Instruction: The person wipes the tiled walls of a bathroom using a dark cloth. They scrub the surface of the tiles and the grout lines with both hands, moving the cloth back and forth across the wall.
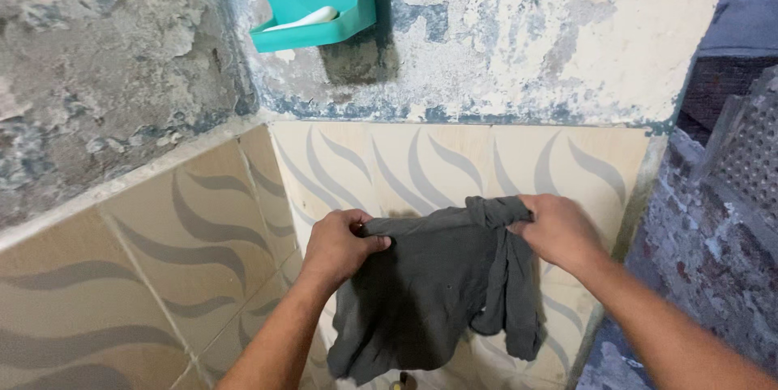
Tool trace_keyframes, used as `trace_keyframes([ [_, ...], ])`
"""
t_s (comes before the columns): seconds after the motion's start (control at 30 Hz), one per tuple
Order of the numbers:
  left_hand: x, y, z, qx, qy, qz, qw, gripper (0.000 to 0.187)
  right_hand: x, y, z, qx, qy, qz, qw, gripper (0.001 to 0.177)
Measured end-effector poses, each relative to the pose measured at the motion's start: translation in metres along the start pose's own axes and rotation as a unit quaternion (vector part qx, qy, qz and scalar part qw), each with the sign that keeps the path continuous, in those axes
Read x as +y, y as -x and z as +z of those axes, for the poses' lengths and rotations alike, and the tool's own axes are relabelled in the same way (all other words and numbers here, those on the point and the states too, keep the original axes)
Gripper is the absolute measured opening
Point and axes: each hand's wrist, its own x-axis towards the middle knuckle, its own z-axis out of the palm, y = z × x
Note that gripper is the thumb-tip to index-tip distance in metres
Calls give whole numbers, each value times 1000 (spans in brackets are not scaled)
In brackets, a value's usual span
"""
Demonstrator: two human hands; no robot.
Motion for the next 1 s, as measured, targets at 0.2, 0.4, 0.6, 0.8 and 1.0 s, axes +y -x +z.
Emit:
trace_keyframes([
  [0.2, 61, -56, 63, 144, 7, -52, 988, 31, 37, -37, -2, 222, -202, 42, 953, 15],
  [0.4, 103, -83, 125, 176, 152, 58, 971, 56, 52, -65, 0, 340, -57, -58, 937, 34],
  [0.6, 69, -73, 174, 176, -26, 304, 936, 77, 59, -47, 45, 267, 182, -271, 907, 83],
  [0.8, 26, -104, 170, 193, -146, 395, 886, 78, 62, -76, 82, 268, 298, -248, 882, 91],
  [1.0, -31, -147, 121, 198, -203, 428, 858, 86, 11, -101, 111, 199, 343, -198, 896, 79],
])
